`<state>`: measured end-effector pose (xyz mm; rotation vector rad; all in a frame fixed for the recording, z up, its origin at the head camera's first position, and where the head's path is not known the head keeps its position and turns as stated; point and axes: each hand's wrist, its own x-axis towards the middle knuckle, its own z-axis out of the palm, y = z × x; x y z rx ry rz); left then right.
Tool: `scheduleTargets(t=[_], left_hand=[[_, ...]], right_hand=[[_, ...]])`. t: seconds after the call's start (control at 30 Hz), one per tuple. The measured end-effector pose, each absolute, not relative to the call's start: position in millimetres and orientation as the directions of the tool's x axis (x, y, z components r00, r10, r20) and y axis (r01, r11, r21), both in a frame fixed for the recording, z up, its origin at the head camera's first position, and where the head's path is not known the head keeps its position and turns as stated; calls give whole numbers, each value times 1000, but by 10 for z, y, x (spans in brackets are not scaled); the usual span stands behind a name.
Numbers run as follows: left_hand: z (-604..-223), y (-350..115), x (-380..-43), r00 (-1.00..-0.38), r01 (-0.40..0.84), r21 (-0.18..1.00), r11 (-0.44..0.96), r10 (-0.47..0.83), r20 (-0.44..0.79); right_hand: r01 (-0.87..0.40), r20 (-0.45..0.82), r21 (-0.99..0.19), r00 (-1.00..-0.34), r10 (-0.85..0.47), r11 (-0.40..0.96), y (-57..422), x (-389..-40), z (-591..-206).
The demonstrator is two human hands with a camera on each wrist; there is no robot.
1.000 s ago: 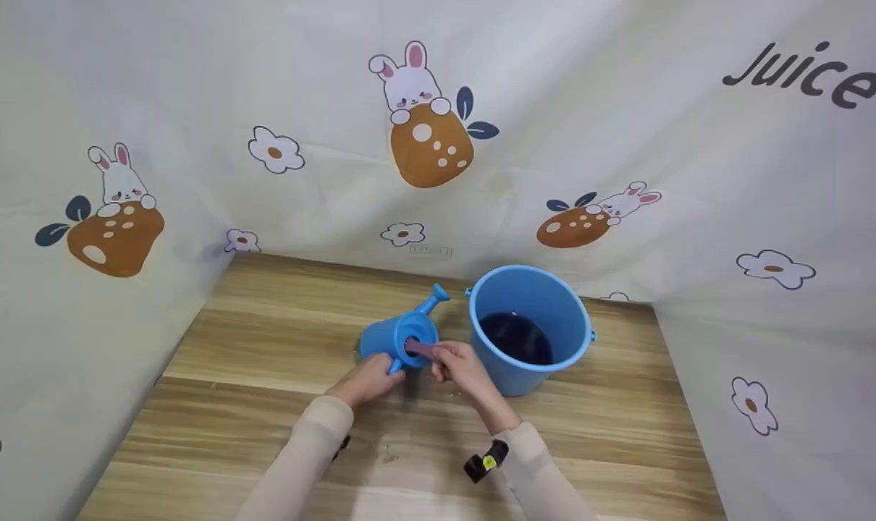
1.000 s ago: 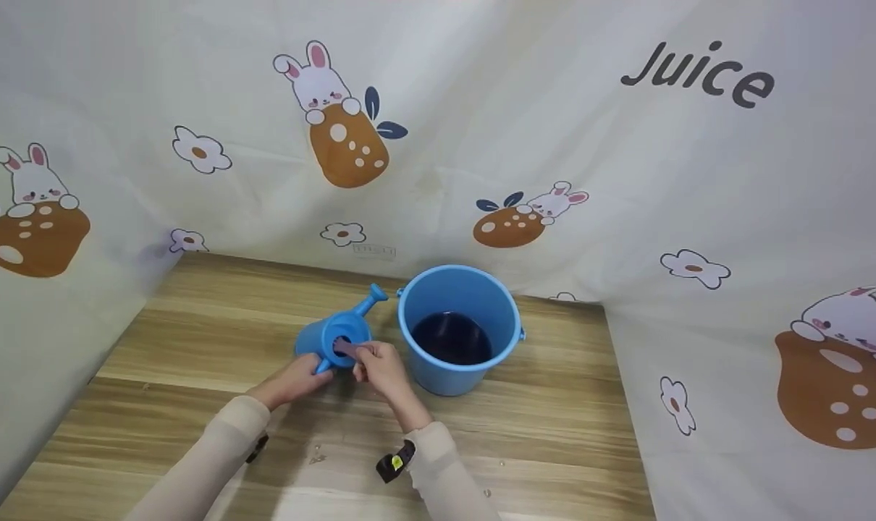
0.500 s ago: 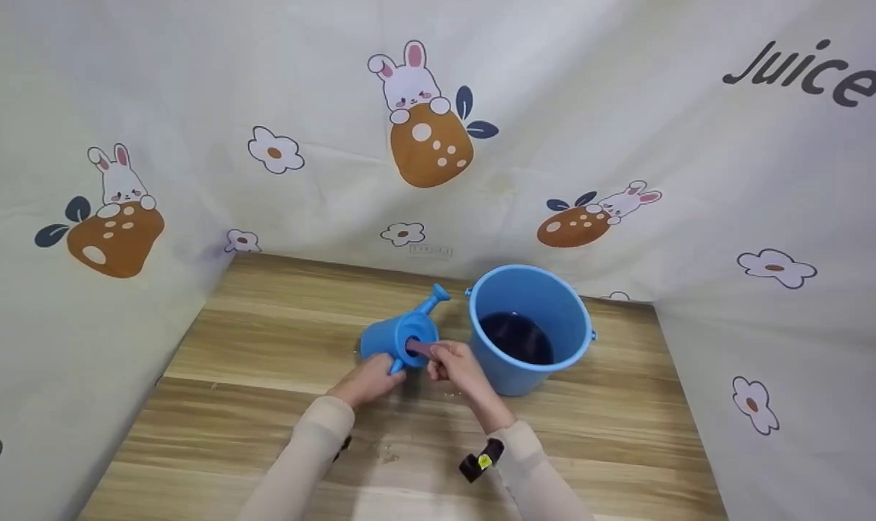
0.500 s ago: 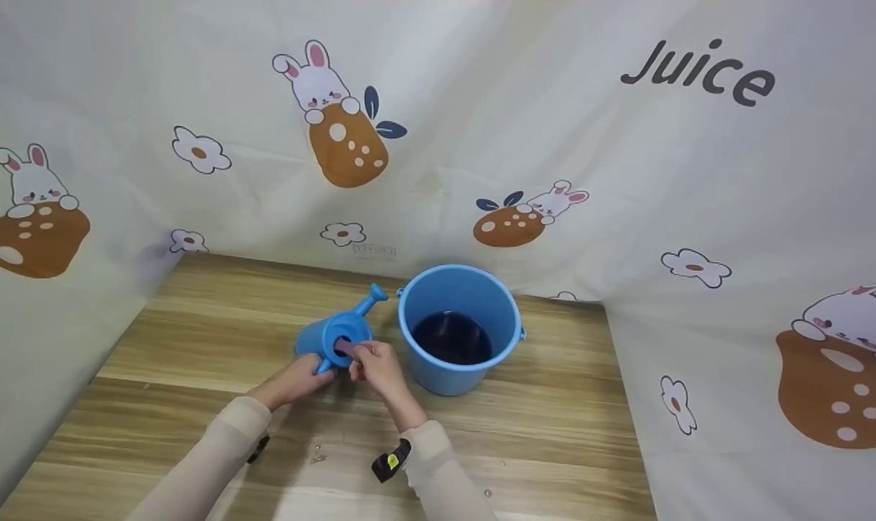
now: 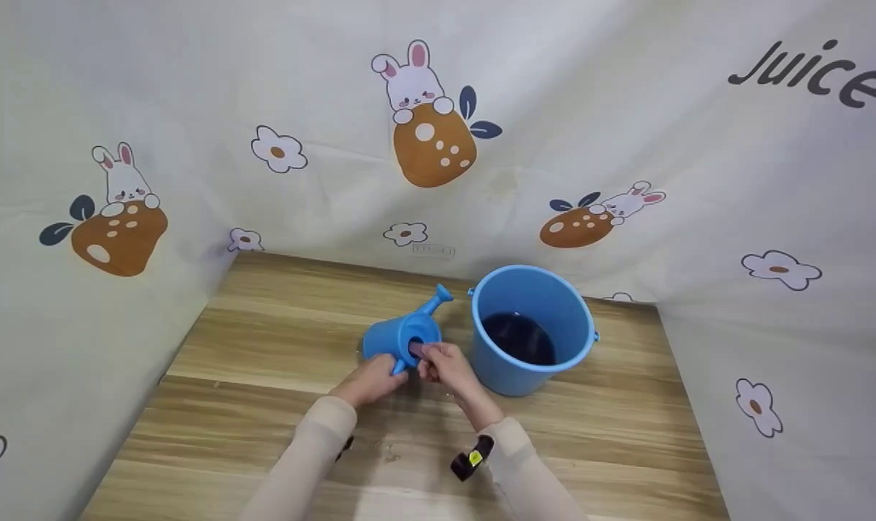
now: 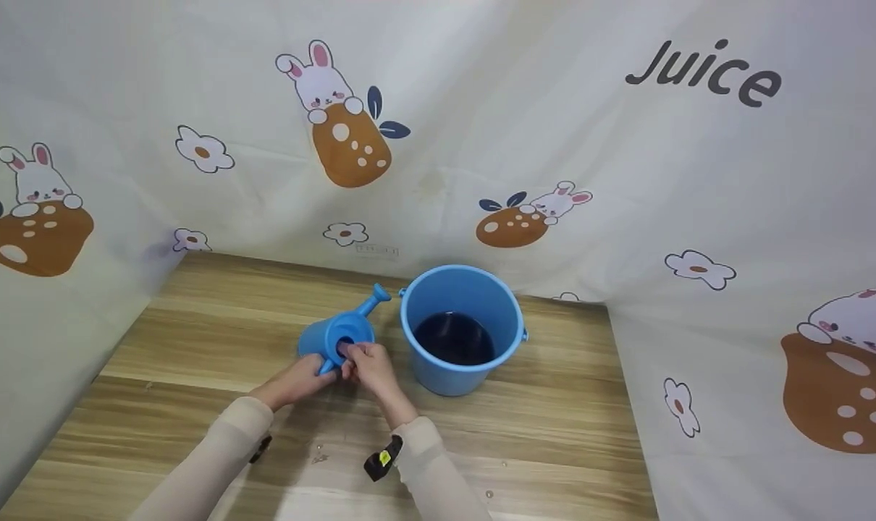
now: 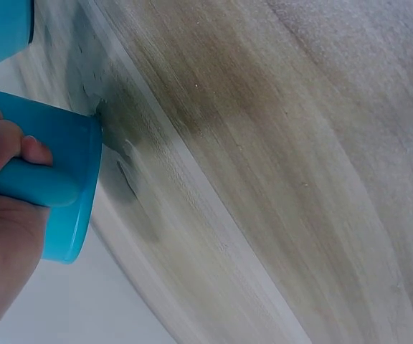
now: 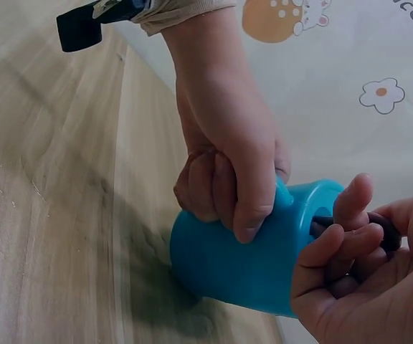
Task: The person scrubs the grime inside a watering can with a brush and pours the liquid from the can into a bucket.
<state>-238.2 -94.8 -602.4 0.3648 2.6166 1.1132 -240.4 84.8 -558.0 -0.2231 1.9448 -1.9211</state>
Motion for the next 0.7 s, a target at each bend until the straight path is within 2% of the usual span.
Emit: scheduleTargets(t=[0.3,0.5,0.7], left_hand=[[-6046,-952,-2399,-930,111,732,672,330,-162],[-6037,-959,-2400,-928,107,732,673,331,-169],[-6022,-949,-2386,-929,99,734,672,327,-174]], right_hand=[[145,-169,-985,-912,-374,92,828,-2410,-5608],[-33,-42,-968,-957,-288,249,852,-2364,-5626],[-222,114,-860,-961,-250,459,875,-2348,-5643]])
